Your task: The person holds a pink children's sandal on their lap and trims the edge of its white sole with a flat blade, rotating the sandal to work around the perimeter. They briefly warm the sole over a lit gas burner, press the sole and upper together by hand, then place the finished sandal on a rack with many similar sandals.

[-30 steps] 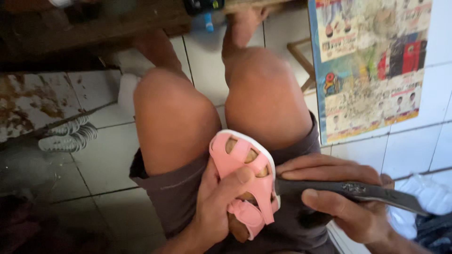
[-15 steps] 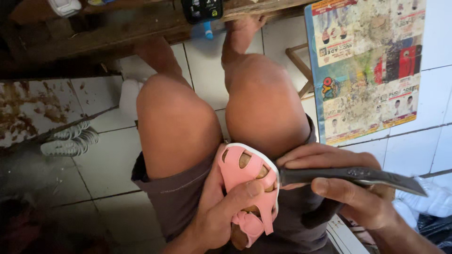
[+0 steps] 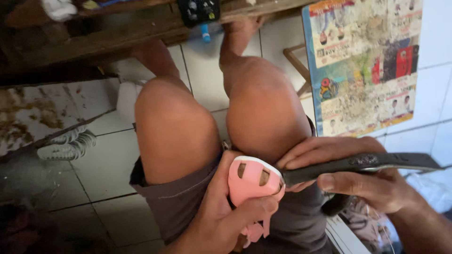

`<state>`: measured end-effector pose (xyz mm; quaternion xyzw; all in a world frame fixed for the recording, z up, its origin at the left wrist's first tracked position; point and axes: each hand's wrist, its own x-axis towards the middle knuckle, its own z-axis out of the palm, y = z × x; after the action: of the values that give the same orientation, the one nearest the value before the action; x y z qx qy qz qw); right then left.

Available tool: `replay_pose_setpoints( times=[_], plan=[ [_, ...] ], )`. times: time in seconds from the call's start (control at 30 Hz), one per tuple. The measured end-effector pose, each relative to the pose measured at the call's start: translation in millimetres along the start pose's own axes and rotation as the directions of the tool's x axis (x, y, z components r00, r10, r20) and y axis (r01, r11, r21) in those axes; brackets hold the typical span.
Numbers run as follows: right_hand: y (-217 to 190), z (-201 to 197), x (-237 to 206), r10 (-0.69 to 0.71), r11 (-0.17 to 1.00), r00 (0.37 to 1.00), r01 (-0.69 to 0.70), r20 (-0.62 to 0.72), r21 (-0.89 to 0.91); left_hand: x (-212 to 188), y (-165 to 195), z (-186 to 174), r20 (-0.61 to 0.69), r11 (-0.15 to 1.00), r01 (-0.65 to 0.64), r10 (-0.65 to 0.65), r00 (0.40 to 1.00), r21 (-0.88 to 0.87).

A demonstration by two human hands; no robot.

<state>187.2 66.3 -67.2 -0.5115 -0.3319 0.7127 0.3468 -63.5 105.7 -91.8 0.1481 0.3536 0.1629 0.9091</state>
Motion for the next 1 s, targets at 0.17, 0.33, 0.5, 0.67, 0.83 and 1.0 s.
replay_pose_setpoints(
  times=[0.17,0.33,0.5,0.67,0.83,1.0],
  plan=[
    [-7.4,-23.4,3.5,-0.029,0.876,0.963,0.153,0.266,-0.457,2.7,1.1,-0.9,-0.049,0.953,0.126,-0.117,0.992,0.275],
    [-16.5,-11.2,12.5,0.031,0.975,0.988,0.003,0.152,-0.22,4.2,6.2,-2.0,0.007,0.972,0.129,-0.13,0.991,-0.198],
    [-12.7,17.9,1.2,-0.119,0.837,0.993,0.089,-0.02,-0.54,3.4,5.3,-7.3,0.027,0.996,-0.012,0.014,1.0,-0.087],
    [0.0,0.0,-5.3,-0.007,0.992,0.999,0.012,0.045,-0.122,0.2,-0.7,-4.8,0.011,0.99,0.083,-0.085,0.996,0.11],
    [-14.4,-22.2,15.0,0.04,0.996,0.98,-0.023,0.195,-0.089,2.1,0.6,-7.7,0.085,0.883,-0.095,0.062,0.994,0.459],
    [-33.4,-31.4,38.7,0.246,0.942,0.874,-0.115,0.419,-0.314,4.9,-5.0,-13.2,0.101,0.761,-0.156,0.119,0.988,0.63]
  ],
)
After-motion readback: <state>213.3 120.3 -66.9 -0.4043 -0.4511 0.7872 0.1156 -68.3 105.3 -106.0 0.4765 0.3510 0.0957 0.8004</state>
